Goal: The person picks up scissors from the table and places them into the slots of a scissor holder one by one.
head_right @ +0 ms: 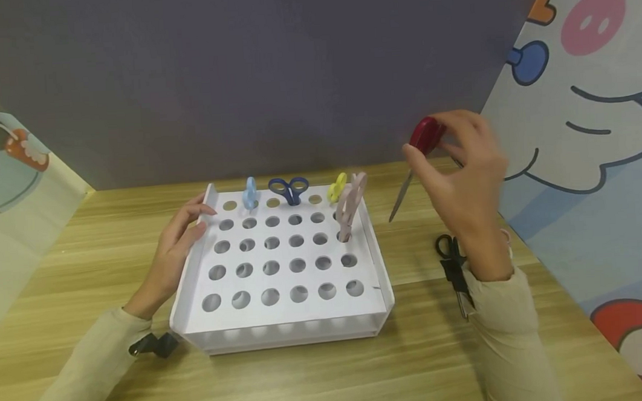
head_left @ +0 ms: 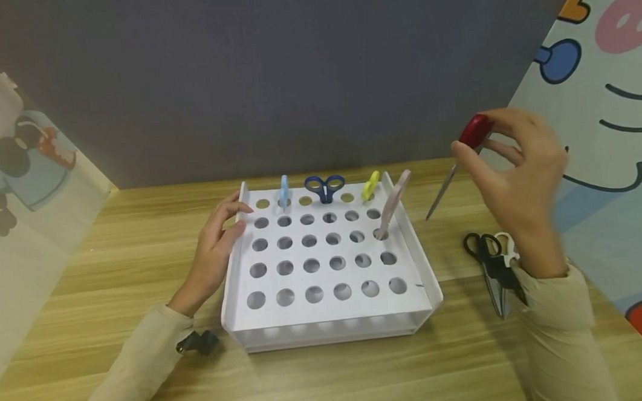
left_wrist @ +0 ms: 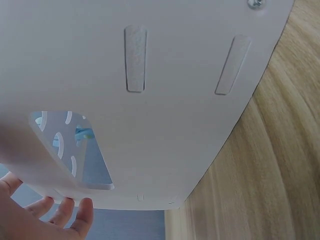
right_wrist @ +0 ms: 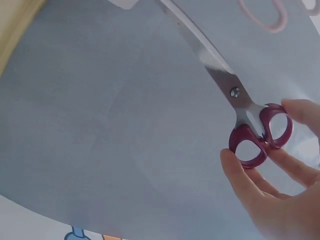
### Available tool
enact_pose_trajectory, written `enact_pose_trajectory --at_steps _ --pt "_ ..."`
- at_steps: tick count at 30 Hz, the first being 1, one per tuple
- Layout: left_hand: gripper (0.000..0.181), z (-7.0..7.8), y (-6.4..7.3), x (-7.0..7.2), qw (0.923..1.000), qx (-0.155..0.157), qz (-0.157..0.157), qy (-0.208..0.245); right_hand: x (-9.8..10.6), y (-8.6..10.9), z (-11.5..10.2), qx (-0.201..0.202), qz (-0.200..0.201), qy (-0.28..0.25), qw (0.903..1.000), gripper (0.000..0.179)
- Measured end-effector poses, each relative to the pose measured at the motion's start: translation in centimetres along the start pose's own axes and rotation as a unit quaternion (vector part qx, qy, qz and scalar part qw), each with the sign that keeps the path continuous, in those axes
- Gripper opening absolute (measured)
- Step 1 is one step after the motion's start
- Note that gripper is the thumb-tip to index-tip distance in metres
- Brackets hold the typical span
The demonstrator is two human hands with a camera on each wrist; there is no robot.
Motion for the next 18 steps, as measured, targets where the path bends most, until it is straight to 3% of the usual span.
enact_pose_trajectory --at_steps 7,13,18 --pt "0.022 0.0 0.2 0.1 1.0 0.0 0.003 0.0 1.1 -0.2 -1.6 0.022 0.054 -0.068 0.996 0.039" --pt "0.022 0.0 0.3 0.2 1.0 0.001 0.006 0.003 1.9 -0.1 -3.5 0.017 0.105 -0.111 0.9881 0.036" --pt "0.022 0.1 0.4 0.3 1.0 0.0 0.009 0.0 2.6 0.3 -4.0 0.022 0.145 -0.151 0.9776 0.041"
Point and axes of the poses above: each hand's wrist, its own y-axis away from the middle knuckle, its own x-axis out of the back of the hand, z = x × y, the point moved 5 cm from there along -y, towards the middle knuckle, and after that the axes turned 10 degrees about -z, right-handed, at the moved point
